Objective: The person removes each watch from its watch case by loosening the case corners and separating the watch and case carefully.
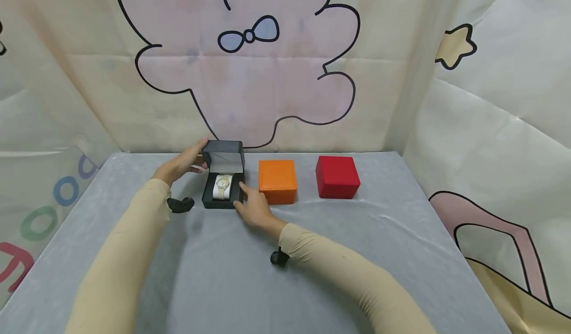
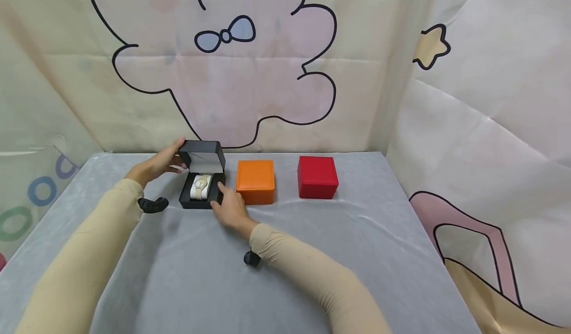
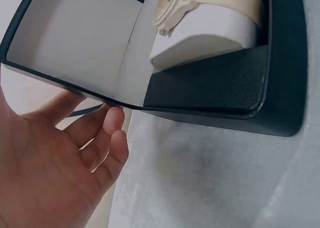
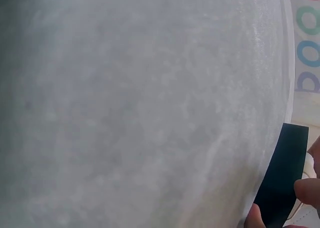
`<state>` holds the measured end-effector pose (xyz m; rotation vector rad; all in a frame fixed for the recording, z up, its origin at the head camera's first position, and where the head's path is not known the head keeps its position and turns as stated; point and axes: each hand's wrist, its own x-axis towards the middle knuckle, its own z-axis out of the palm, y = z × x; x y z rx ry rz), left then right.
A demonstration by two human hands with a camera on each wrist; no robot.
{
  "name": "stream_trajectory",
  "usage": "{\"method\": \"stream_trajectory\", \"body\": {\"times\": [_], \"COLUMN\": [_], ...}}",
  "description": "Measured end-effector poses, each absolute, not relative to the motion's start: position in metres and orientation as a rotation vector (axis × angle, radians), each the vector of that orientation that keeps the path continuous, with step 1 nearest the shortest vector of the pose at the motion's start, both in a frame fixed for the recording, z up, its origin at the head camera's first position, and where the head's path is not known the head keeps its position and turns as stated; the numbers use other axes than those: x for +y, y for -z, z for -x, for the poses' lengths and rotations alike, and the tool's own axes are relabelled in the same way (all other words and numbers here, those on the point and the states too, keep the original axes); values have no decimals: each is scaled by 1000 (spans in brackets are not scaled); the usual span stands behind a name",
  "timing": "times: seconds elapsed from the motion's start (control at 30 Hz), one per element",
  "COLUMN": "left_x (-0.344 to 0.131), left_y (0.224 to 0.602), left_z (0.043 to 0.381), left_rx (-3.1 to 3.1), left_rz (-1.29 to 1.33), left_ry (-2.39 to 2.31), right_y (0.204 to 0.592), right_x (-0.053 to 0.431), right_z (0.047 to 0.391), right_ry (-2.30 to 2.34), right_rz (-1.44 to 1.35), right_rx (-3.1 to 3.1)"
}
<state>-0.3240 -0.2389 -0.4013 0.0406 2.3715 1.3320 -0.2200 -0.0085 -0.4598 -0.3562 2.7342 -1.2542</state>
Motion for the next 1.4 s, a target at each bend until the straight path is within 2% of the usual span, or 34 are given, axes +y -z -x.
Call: {"method": "stream_trajectory", "body": {"times": [0.5, 0.9, 1.4], "left_x": [-258, -262, -272], "left_y": [414, 407, 415], "left_z": [311, 303, 280], "left_rx": [2311, 2345, 2422], "left_rz": [-141, -234, -323], "left_ry": [-1298, -1302, -1355], "right_y": [470, 465, 461], "right_x": [-17, -12, -8], "right_z": [220, 229, 224], "right_ry": [1181, 1168, 1181], "right_rz": [357, 390, 368], "right_rx": [2753, 2767, 2750]}}
